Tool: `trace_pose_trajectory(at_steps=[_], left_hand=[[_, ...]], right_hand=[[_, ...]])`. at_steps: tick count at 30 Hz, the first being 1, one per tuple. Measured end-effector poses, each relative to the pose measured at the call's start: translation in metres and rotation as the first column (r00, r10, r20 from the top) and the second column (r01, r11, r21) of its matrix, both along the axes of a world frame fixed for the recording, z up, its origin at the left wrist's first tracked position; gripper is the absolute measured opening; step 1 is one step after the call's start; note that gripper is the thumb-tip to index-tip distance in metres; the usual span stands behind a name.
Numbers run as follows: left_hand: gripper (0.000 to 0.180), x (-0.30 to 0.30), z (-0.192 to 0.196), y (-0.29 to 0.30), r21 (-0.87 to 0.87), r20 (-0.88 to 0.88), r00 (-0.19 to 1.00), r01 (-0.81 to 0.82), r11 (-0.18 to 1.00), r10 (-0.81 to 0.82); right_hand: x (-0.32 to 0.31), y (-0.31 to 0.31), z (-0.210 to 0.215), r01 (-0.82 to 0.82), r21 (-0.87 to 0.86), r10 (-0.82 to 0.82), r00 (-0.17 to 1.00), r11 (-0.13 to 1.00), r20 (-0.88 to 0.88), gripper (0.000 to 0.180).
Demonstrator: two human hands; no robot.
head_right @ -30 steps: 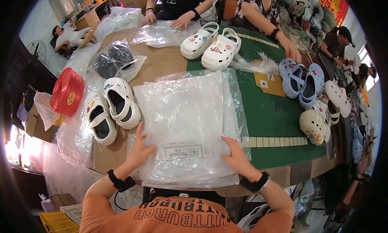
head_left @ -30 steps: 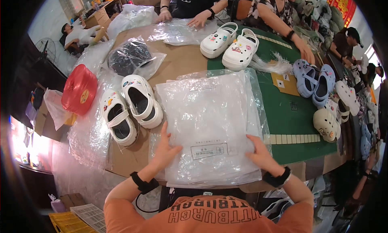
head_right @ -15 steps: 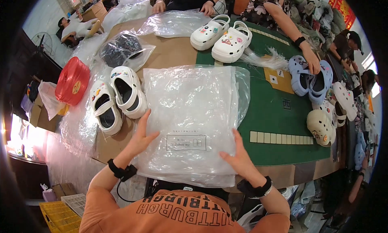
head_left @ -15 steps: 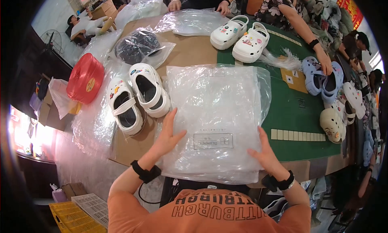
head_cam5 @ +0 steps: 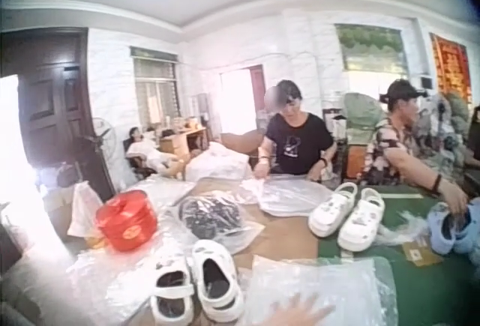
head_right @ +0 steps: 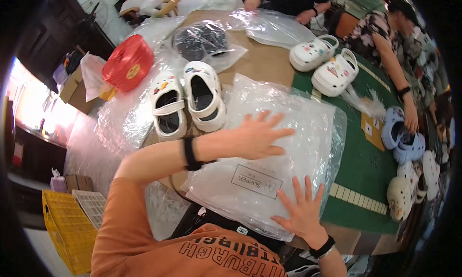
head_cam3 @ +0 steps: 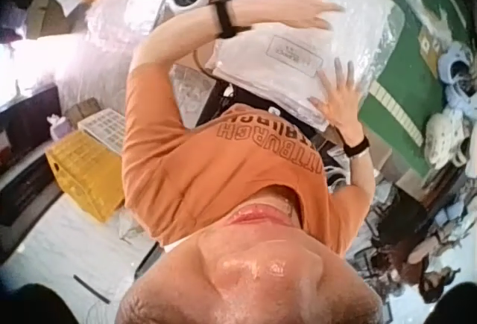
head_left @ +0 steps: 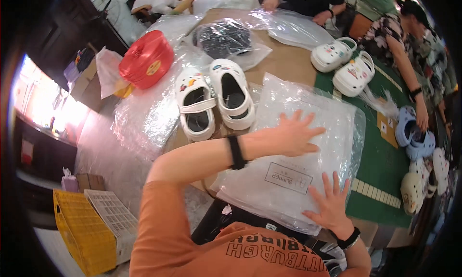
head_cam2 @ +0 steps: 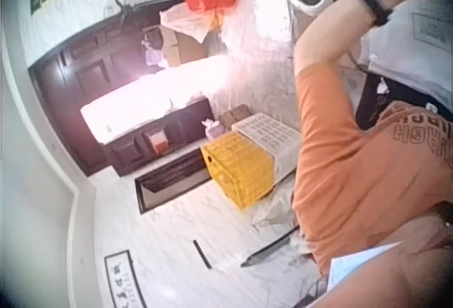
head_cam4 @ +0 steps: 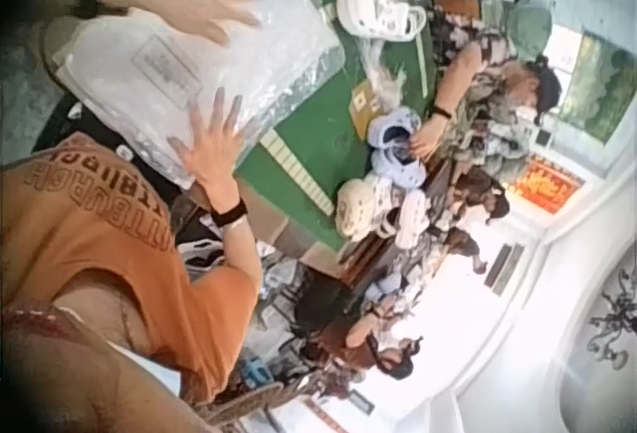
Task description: Packaging decorative clogs into plastic bags for shipping.
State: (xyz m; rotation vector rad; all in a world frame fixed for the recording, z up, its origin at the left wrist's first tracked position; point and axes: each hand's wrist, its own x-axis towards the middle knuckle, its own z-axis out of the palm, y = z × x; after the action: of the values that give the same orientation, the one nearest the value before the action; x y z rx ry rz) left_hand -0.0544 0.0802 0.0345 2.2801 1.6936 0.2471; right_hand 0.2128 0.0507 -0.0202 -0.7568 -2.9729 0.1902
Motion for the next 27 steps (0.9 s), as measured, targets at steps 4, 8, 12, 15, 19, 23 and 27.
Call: trace_pose_trajectory(at_steps=[4,8,12,15,19,23,27], left_hand=[[0.059,0.023,-0.051,0.042,0.032,-0.180,0.983,0.051,0.998,-0.045],[0.060,0.018,-0.093,0.067,-0.100,-0.148,0.989,-0.042,0.994,0.027],[0.058,0.015,-0.109,0.069,-0.012,-0.061,0.995,-0.080,0.997,0.079],[0.054,0.001,-0.084,0.072,-0.105,0.088,0.994,-0.061,0.993,0.071],[0.028,-0.045,-0.014,0.023,0.246,0.341,0.928,-0.239,0.939,0.147],[0.025,-0.120,0.011,-0.028,0.471,0.079,0.739,-0.619,0.628,0.669],[0.064,-0.165,0.012,-0.060,0.129,-0.360,0.463,-0.835,0.535,0.810]], right_hand=[[-0.003,-0.003,-0.021,-0.036,-0.026,0.037,0.998,0.999,0.049,0.074],[-0.004,-0.004,-0.021,0.020,-0.143,-0.004,0.994,0.990,0.112,0.076],[0.004,0.000,-0.032,0.035,-0.243,-0.013,0.996,0.969,0.092,0.077],[0.005,0.002,-0.033,0.018,-0.218,0.013,0.990,0.976,0.139,0.078],[0.007,0.004,-0.035,0.014,-0.237,0.015,0.993,0.971,0.120,0.078],[0.010,0.005,-0.037,0.037,-0.267,-0.004,0.993,0.963,0.121,0.078],[0.012,0.006,-0.040,0.016,-0.265,0.014,0.994,0.964,0.111,0.077]])
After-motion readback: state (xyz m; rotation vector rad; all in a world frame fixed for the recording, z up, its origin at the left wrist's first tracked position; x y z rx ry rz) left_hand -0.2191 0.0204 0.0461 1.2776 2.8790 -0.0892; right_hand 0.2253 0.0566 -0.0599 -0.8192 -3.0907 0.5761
